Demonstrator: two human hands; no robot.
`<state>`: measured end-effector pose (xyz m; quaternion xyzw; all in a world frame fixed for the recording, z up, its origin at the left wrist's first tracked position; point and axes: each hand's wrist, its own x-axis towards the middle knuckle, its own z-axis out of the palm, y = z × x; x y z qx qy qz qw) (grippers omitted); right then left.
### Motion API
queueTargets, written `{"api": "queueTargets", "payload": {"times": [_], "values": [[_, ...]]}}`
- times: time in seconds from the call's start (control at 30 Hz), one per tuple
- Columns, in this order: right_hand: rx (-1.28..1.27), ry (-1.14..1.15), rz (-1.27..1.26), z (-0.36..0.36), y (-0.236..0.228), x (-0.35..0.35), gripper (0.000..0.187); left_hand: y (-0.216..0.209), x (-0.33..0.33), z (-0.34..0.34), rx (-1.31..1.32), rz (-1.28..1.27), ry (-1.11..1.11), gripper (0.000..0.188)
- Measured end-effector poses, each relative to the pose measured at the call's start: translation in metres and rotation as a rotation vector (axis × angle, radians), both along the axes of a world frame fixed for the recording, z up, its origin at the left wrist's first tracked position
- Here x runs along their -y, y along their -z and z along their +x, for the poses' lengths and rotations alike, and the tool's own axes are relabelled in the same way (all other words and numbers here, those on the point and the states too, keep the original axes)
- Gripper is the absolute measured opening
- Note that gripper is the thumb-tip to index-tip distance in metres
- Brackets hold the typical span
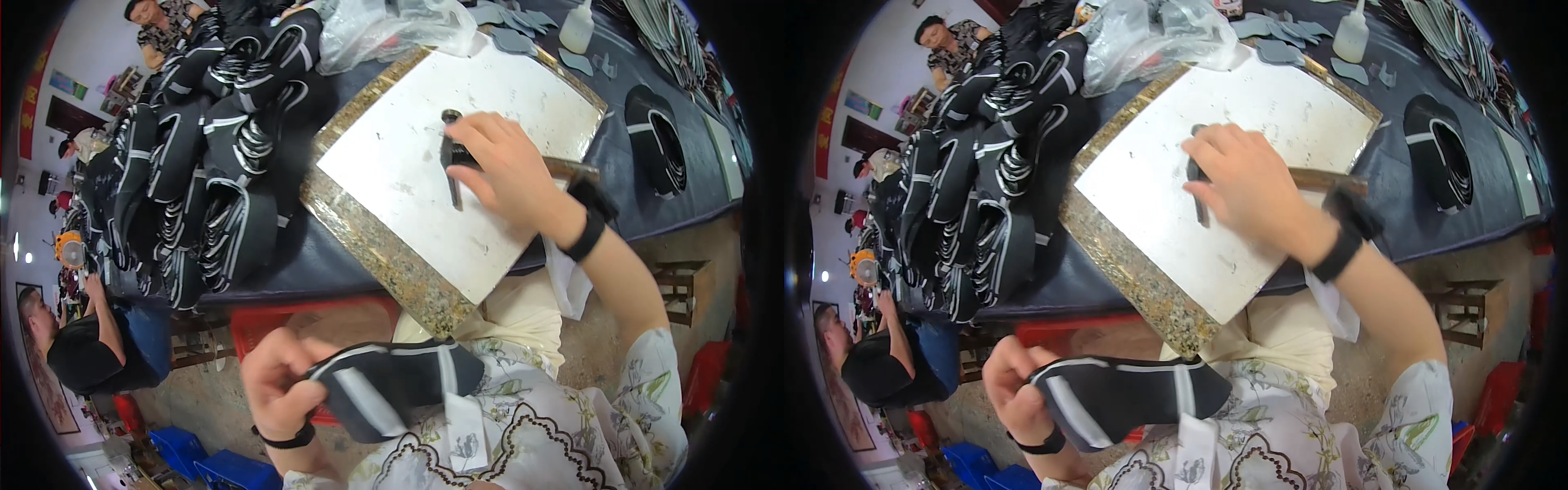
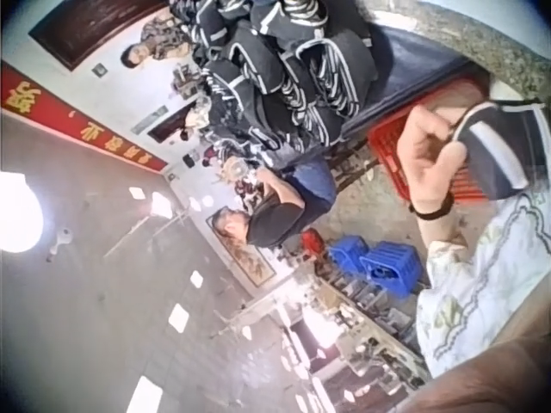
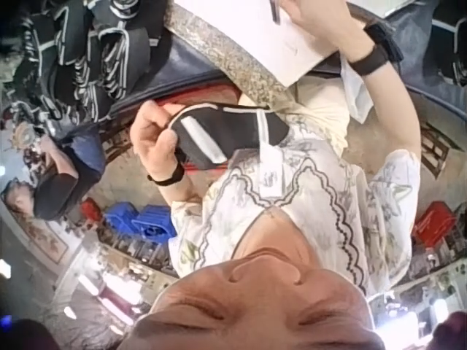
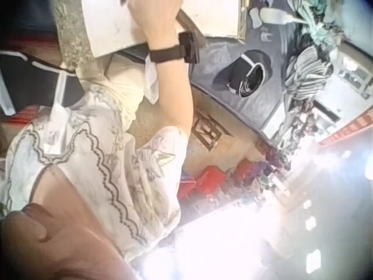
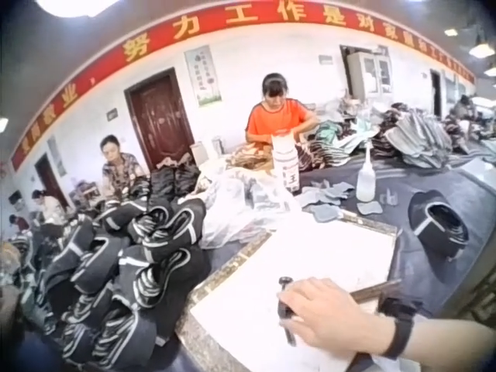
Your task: Assembling shoe upper components by folding edges and hammering them flat.
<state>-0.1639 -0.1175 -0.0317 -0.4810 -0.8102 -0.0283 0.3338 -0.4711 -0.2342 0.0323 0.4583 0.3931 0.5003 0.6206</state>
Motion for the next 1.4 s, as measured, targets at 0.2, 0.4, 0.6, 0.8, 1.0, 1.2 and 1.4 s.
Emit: {"api": "queueTargets", "payload": {"times": [0.2,0.4,0.6,0.8,1.0,1.2,1.4], "values": [[-0.887,-0.252,-0.587,-0.011,-0.047,0.080,0.026,0.033,-0.039,0.111,-0.008,-0.181,0.556,0.012],[-1.383,0.188,-0.134,0.070,-0.025,0.144,0.071,-0.007,-0.035,0.176,0.149,-0.110,0.239,0.008],[-1.241,-0.067,-0.246,0.027,-0.054,0.144,0.096,-0.024,-0.048,0.203,-0.135,0.651,0.313,0.017],[-1.570,-0.077,-0.414,0.056,-0.051,0.123,0.037,-0.021,-0.081,0.191,-0.414,0.896,0.473,0.025],[-1.646,-0.282,-0.771,0.057,-0.058,0.111,0.038,0.006,-0.104,0.182,-0.647,1.460,-0.210,0.030],[-0.620,0.183,-0.114,0.055,-0.071,0.100,0.056,-0.038,-0.110,0.191,-1.149,0.936,0.364,0.011],[-0.679,0.013,-0.574,0.088,-0.066,0.084,0.020,-0.035,-0.144,0.185,-0.828,0.460,0.889,0.014]]}}
